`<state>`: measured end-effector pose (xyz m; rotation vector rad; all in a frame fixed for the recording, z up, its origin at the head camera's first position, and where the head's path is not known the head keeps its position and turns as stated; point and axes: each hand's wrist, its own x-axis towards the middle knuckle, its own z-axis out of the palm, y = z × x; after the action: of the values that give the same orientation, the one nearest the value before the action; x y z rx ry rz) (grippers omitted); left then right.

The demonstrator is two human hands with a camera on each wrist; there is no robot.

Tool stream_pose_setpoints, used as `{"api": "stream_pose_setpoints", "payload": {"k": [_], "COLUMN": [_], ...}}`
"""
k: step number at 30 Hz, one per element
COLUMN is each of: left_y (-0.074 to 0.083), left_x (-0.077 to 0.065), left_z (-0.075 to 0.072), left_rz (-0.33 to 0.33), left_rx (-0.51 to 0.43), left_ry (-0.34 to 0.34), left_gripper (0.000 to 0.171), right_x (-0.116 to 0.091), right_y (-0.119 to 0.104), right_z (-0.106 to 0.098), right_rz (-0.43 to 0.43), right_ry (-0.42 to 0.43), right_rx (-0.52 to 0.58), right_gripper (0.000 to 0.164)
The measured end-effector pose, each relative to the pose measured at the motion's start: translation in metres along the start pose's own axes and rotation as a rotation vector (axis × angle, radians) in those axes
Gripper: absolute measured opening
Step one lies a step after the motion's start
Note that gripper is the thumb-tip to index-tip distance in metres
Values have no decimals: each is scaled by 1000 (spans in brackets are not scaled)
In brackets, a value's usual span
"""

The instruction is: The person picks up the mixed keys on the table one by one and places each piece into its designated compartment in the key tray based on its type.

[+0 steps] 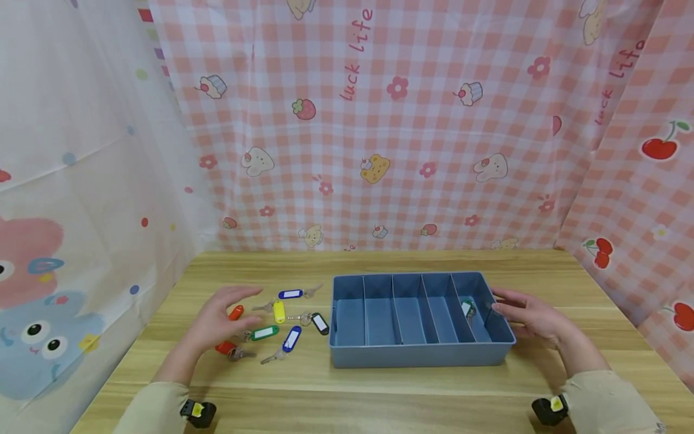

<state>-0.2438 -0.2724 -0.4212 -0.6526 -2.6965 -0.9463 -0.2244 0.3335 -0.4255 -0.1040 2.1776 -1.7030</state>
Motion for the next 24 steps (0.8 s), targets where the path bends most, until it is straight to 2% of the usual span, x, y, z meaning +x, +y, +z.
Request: {"api": "stream_pose_setpoints", "payload": {"k": [11,20,24], "left_y": [-16,-29,-34], "left_x": [-6,-7,-8], "left_z": [-2,-1,-1], "left_rz": [2,-43,-38], "left_rx": [-6,-36,-37], "left_ry": [-84,-154,-179], "left_gripper": [52,53,51], "right_x": [0,0,1], "right_y": [0,2,2], "right_z": [1,-2,-1], "right_rz": [6,11,11], "right_ry": [1,-4,-4], "right_rx": [7,-8,-9], "right_gripper": [73,72,72]}}
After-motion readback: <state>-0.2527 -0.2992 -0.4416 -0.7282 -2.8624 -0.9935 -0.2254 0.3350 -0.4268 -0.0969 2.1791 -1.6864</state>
